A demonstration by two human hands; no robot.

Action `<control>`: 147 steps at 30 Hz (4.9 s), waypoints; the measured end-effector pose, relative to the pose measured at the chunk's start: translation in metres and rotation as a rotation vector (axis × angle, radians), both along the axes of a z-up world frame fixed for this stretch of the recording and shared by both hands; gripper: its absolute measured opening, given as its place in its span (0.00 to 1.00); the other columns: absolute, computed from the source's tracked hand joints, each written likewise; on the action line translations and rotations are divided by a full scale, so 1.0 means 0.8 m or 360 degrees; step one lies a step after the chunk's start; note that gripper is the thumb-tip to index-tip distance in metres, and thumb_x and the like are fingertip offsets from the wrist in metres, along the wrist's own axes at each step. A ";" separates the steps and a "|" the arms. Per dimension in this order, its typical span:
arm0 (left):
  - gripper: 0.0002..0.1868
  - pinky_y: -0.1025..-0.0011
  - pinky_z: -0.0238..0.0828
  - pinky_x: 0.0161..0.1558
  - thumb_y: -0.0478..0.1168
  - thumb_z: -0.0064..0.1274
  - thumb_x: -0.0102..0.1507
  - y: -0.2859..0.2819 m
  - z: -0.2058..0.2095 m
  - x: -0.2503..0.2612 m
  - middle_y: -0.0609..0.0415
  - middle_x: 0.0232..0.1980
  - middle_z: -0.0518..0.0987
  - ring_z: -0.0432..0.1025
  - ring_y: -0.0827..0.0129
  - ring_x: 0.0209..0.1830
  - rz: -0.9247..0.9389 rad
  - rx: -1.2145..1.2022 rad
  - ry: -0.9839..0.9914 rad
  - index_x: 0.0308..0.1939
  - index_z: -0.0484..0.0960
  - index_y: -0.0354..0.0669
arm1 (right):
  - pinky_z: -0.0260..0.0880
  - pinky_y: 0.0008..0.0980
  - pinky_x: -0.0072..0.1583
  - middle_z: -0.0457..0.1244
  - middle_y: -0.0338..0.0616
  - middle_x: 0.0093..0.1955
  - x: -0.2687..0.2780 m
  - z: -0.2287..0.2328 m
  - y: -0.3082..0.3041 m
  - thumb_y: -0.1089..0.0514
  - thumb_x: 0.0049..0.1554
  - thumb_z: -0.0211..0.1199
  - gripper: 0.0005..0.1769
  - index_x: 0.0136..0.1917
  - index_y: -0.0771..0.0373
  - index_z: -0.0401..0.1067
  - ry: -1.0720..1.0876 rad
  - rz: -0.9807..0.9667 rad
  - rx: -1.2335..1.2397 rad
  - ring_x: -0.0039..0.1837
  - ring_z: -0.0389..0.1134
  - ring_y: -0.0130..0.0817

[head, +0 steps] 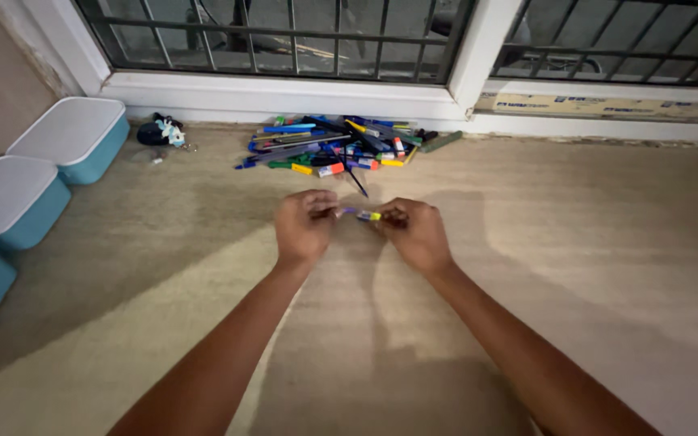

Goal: The person sits on the floor and repeatedly picks up pens, markers, and other stationery items from a pile on the floor. They place these items into an open drawer of a low cabinet, organizing the scattered stationery.

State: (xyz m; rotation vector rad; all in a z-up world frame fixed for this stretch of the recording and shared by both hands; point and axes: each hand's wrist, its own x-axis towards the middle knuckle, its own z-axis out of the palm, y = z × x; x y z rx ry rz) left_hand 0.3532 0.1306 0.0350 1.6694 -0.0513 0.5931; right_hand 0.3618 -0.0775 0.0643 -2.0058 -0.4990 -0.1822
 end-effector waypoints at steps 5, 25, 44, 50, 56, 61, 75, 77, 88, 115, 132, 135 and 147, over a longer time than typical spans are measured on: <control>0.12 0.75 0.78 0.41 0.28 0.67 0.53 0.008 0.017 0.037 0.51 0.37 0.87 0.82 0.72 0.36 0.0187 0.0148 0.0204 0.40 0.85 0.35 | 0.72 0.30 0.44 0.72 0.47 0.38 0.057 0.005 0.025 0.57 0.47 0.75 0.12 0.45 0.60 0.83 -0.0198 -0.0253 -0.0349 0.38 0.73 0.30; 0.16 0.59 0.75 0.41 0.55 0.71 0.53 -0.005 0.057 0.056 0.57 0.35 0.86 0.80 0.59 0.38 0.0650 0.0689 0.0669 0.28 0.85 0.50 | 0.72 0.35 0.47 0.72 0.41 0.37 0.117 0.010 0.053 0.46 0.42 0.80 0.18 0.37 0.59 0.79 0.0056 -0.0706 -0.0353 0.42 0.74 0.35; 0.13 0.63 0.74 0.35 0.46 0.73 0.47 0.000 0.015 0.053 0.59 0.30 0.84 0.78 0.64 0.30 0.0644 0.0486 0.0214 0.25 0.83 0.49 | 0.71 0.34 0.42 0.70 0.45 0.34 0.081 -0.020 0.025 0.55 0.44 0.80 0.17 0.37 0.65 0.74 -0.0149 -0.0520 -0.0217 0.37 0.72 0.34; 0.16 0.61 0.73 0.35 0.46 0.74 0.49 -0.006 0.010 0.013 0.52 0.27 0.81 0.76 0.58 0.28 0.0518 0.0639 0.0272 0.24 0.81 0.42 | 0.72 0.32 0.44 0.71 0.41 0.35 0.009 -0.024 0.005 0.57 0.44 0.78 0.13 0.39 0.62 0.76 -0.0085 -0.0508 -0.0163 0.39 0.74 0.32; 0.15 0.62 0.73 0.36 0.42 0.72 0.49 -0.021 0.012 -0.060 0.48 0.29 0.80 0.75 0.56 0.29 0.0411 0.0653 0.0113 0.24 0.80 0.39 | 0.71 0.33 0.44 0.69 0.42 0.34 -0.076 -0.010 -0.021 0.58 0.43 0.78 0.15 0.40 0.64 0.76 0.0066 -0.0384 -0.0212 0.38 0.70 0.32; 0.16 0.63 0.73 0.37 0.40 0.72 0.48 -0.045 0.016 -0.140 0.48 0.33 0.80 0.76 0.57 0.31 0.0244 0.0670 0.0157 0.25 0.79 0.37 | 0.71 0.28 0.42 0.69 0.39 0.35 -0.155 0.005 -0.045 0.60 0.46 0.75 0.11 0.40 0.66 0.76 0.0309 -0.0188 -0.0065 0.38 0.69 0.26; 0.14 0.73 0.70 0.32 0.39 0.71 0.53 -0.069 0.035 -0.321 0.55 0.25 0.78 0.70 0.74 0.26 -0.0174 0.0437 0.0438 0.26 0.78 0.38 | 0.73 0.30 0.41 0.73 0.44 0.45 -0.370 0.103 -0.114 0.53 0.57 0.66 0.16 0.53 0.65 0.79 0.1083 0.0945 -0.0853 0.42 0.74 0.28; 0.15 0.73 0.68 0.30 0.40 0.71 0.55 -0.075 0.051 -0.343 0.57 0.24 0.76 0.68 0.76 0.25 -0.0250 0.0440 0.0625 0.24 0.78 0.39 | 0.74 0.30 0.46 0.74 0.44 0.46 -0.386 0.102 -0.121 0.50 0.57 0.66 0.17 0.57 0.60 0.79 0.1119 0.0913 -0.1201 0.45 0.74 0.30; 0.16 0.71 0.69 0.35 0.48 0.66 0.61 -0.127 0.022 -0.430 0.54 0.30 0.80 0.72 0.72 0.30 -0.1047 0.0866 0.0884 0.30 0.81 0.40 | 0.71 0.40 0.61 0.71 0.47 0.58 -0.358 -0.032 -0.150 0.55 0.55 0.62 0.19 0.59 0.56 0.78 0.0826 0.0476 -0.1310 0.60 0.71 0.41; 0.06 0.59 0.75 0.50 0.34 0.61 0.58 -0.140 -0.057 -0.440 0.49 0.47 0.83 0.78 0.55 0.49 -0.1280 0.1901 0.1095 0.38 0.83 0.46 | 0.73 0.44 0.56 0.71 0.53 0.52 -0.426 -0.021 -0.115 0.52 0.48 0.74 0.18 0.51 0.60 0.80 0.0784 0.0769 -0.1765 0.55 0.72 0.50; 0.03 0.59 0.77 0.49 0.36 0.62 0.59 -0.155 -0.052 -0.438 0.47 0.47 0.85 0.79 0.55 0.48 -0.1383 0.1721 0.1074 0.37 0.86 0.46 | 0.73 0.43 0.50 0.71 0.52 0.44 -0.416 -0.022 -0.098 0.62 0.48 0.67 0.07 0.42 0.64 0.77 0.0841 0.0915 -0.1926 0.46 0.72 0.46; 0.08 0.60 0.77 0.50 0.38 0.67 0.55 -0.157 -0.057 -0.437 0.47 0.47 0.84 0.79 0.55 0.48 -0.1440 0.1761 0.1133 0.37 0.85 0.43 | 0.74 0.42 0.49 0.71 0.53 0.43 -0.416 -0.022 -0.099 0.63 0.48 0.66 0.08 0.44 0.63 0.77 0.0874 0.0917 -0.1946 0.46 0.73 0.45; 0.07 0.60 0.74 0.53 0.36 0.60 0.60 -0.141 -0.029 -0.433 0.46 0.49 0.83 0.77 0.57 0.50 -0.1433 0.1420 0.1344 0.42 0.86 0.42 | 0.73 0.42 0.53 0.71 0.49 0.43 -0.408 0.000 -0.098 0.58 0.46 0.69 0.10 0.42 0.63 0.77 0.1140 0.0668 -0.1782 0.49 0.73 0.42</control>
